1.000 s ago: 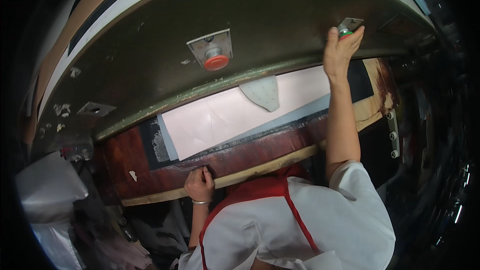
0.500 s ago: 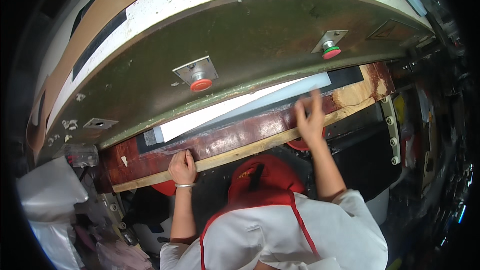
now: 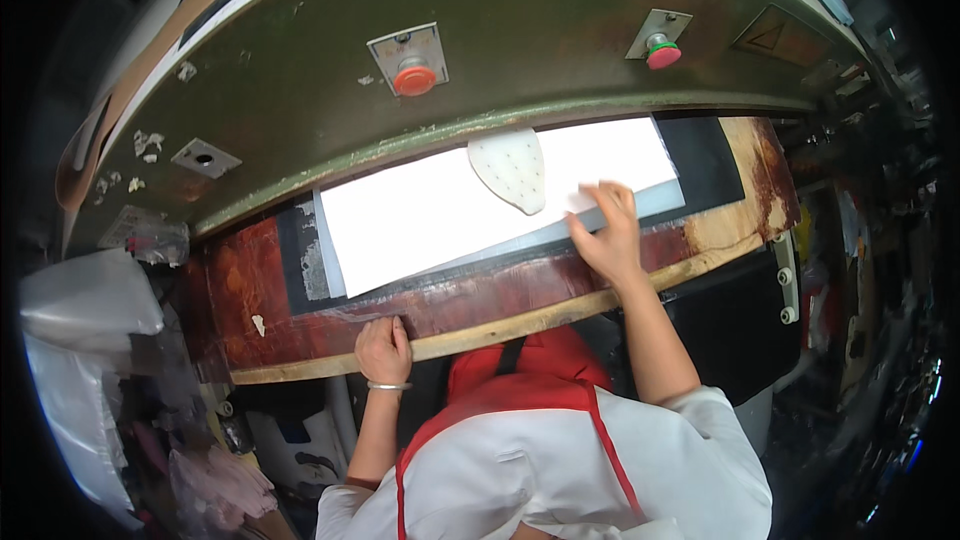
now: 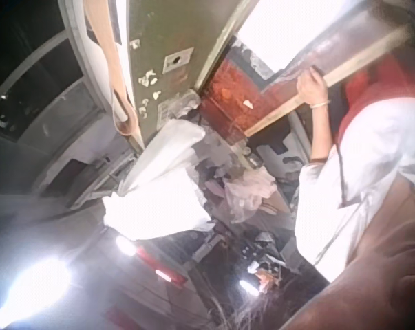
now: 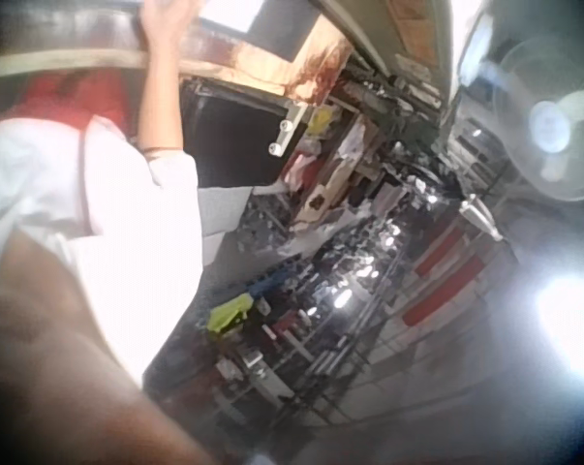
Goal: The person places a sheet of white material on a cutting machine, aligns a shoe insole template, and presses a button to cut multiple insoles. They remove the cut pieces, stack them, and place them into a plastic bag.
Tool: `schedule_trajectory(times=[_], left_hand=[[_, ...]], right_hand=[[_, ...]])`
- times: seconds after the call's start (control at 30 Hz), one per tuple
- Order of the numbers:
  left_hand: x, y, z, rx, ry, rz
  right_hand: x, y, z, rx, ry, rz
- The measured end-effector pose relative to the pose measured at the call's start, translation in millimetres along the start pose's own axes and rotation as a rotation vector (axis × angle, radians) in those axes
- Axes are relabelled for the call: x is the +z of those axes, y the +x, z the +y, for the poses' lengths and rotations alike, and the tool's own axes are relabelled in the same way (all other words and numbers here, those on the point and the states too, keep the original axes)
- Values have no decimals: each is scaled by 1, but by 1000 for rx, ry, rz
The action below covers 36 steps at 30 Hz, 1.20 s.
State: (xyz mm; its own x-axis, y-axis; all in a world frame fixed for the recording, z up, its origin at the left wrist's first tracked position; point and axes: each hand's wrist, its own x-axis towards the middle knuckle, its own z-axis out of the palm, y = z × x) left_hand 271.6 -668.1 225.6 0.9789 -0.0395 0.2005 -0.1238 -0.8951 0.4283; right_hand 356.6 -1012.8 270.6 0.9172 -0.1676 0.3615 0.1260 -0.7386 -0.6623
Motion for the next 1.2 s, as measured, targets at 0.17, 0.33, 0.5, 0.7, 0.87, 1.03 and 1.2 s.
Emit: schedule_trajectory(times=[0.17, 0.33, 0.5, 0.7, 0.87, 1.03, 1.2], left_hand=[[-5, -59, 5, 57, 8, -11], [-21, -115, 15, 74, 9, -83], [-25, -139, 14, 103, -33, -164], [-21, -144, 15, 109, -41, -165], [-21, -131, 21, 54, 28, -253], [-33, -100, 22, 95, -29, -197], [-53, -54, 21, 71, -9, -193]], right_hand=[[58, -8, -17, -97, -151, -258], [50, -75, -51, 48, 28, -110], [10, -84, -60, 428, 436, -248], [-30, -86, -14, 164, 43, -134], [-14, -83, 3, 131, 24, -101], [1, -62, 10, 137, 7, -111], [-16, 17, 7, 274, 189, 80]])
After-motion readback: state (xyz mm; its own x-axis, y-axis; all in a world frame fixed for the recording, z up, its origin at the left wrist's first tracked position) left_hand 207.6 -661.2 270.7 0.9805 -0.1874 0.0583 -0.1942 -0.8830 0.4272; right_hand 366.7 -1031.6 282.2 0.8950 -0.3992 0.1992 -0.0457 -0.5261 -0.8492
